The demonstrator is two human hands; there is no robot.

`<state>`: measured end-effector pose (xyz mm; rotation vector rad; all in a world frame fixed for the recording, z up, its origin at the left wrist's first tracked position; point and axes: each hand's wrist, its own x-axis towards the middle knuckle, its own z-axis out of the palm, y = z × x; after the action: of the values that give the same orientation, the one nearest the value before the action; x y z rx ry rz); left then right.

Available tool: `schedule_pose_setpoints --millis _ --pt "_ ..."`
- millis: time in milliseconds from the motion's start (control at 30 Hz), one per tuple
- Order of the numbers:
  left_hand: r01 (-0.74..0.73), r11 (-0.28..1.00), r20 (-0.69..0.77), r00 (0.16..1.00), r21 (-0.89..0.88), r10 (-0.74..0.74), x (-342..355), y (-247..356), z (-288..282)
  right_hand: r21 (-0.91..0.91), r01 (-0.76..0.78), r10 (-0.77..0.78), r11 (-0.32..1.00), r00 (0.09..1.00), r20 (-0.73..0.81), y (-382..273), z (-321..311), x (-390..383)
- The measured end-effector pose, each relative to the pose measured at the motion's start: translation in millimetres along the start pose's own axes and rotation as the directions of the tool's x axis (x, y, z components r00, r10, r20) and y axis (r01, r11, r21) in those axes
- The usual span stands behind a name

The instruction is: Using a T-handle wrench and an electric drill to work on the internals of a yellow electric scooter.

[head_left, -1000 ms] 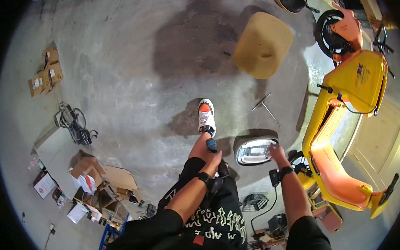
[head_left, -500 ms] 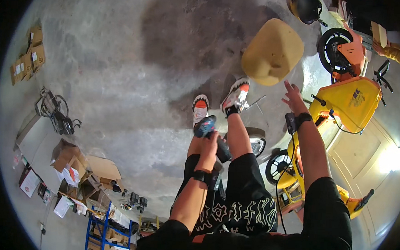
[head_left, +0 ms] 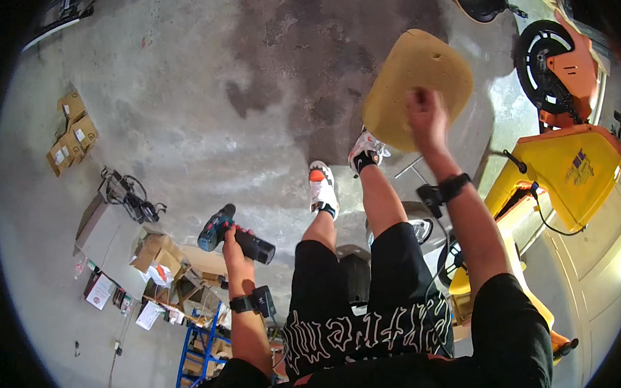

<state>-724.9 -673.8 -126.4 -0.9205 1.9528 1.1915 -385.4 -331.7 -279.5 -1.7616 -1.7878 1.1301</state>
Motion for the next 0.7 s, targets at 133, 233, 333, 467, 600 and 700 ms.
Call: schedule_pose_setpoints --millis 133,233,333,467,600,700 --pt "0.06 0.998 0.168 0.984 -0.007 -0.058 -47.5 -11.8 63.5 0.064 -0.783 0.427 0.619 0.404 0.809 -33.0 134.5 -13.8" --pt "0.103 0.992 0.321 0.939 0.074 -0.121 -83.2 -25.7 104.6 0.112 -0.987 0.715 0.116 0.162 0.68 8.6 214.5 -33.9" --pt "-0.059 0.979 0.327 0.945 0.197 -0.009 -96.5 -42.5 135.0 0.364 -0.931 0.793 -0.017 0.209 0.572 60.5 267.9 -42.4" --pt "-0.308 0.792 0.384 0.918 0.527 0.101 -84.9 -35.1 142.8 0.524 -0.843 0.906 -0.118 0.125 0.404 106.6 293.4 -15.4" --pt "-0.235 0.745 0.369 0.929 0.625 -0.016 -62.9 6.1 137.5 -0.259 -0.721 0.758 0.642 0.648 0.074 119.5 297.4 7.5" --pt "-0.31 0.794 0.471 0.882 0.524 0.034 -56.1 29.3 144.4 -0.024 -0.939 0.925 0.343 0.342 -0.166 125.8 311.5 25.4"
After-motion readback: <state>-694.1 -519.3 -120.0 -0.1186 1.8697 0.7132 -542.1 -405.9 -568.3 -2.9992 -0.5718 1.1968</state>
